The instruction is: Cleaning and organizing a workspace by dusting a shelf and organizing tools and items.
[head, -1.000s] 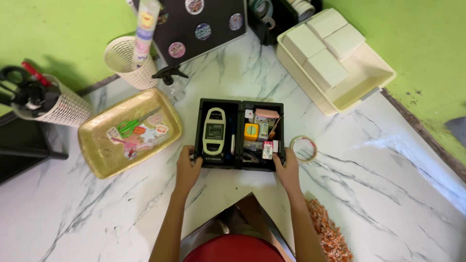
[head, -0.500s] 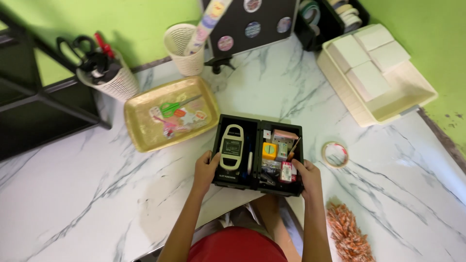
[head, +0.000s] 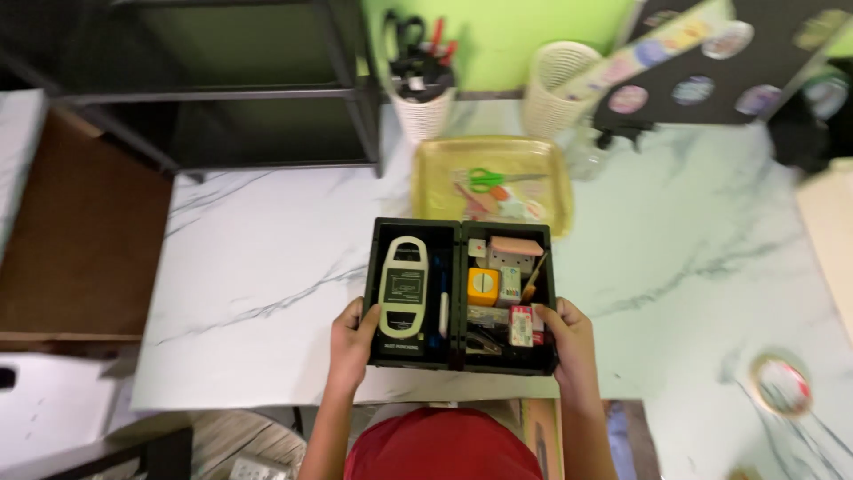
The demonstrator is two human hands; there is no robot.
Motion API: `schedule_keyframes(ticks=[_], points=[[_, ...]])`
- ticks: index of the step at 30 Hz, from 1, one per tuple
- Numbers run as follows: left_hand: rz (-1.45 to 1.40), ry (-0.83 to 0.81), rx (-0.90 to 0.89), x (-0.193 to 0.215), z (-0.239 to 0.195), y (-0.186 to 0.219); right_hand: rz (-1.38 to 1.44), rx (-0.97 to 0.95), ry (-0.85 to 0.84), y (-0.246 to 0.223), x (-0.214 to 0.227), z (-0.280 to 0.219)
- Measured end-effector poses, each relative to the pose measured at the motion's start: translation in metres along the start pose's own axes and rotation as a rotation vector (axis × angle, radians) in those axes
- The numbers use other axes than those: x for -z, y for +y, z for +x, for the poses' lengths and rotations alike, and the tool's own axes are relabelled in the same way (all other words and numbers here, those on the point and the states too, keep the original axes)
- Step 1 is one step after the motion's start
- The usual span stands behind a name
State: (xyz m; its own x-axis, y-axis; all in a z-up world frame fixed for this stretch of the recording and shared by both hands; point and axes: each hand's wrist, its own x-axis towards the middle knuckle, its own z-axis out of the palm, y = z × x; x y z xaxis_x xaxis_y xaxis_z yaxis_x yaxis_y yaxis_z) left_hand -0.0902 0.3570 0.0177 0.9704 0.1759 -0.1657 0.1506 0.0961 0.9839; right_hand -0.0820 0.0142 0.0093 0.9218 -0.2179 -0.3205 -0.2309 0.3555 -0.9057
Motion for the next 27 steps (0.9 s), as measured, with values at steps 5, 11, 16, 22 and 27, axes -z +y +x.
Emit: schedule_keyframes(ticks=[5, 11, 16, 22, 27], points=[[-0.095, 0.226, -0.07, 0.081, 0.008, 0.018, -0.052, 0.049, -0.281, 0.044, -0.09, 0.047], [-0.115, 0.43, -0.131, 0.163, 0.044, 0.025, -0.091, 0.084, -0.455, 0.063, -0.206, 0.087], [-0.118, 0.496, -0.125, 0.202, 0.101, 0.069, -0.061, 0.09, -0.498, 0.052, -0.291, 0.122], [-0.067, 0.501, -0.194, 0.238, 0.188, 0.102, 0.066, 0.137, -0.512, 0.043, -0.366, 0.17], [-0.014, 0.401, -0.245, 0.258, 0.26, 0.103, 0.155, 0.162, -0.417, 0.059, -0.398, 0.215]])
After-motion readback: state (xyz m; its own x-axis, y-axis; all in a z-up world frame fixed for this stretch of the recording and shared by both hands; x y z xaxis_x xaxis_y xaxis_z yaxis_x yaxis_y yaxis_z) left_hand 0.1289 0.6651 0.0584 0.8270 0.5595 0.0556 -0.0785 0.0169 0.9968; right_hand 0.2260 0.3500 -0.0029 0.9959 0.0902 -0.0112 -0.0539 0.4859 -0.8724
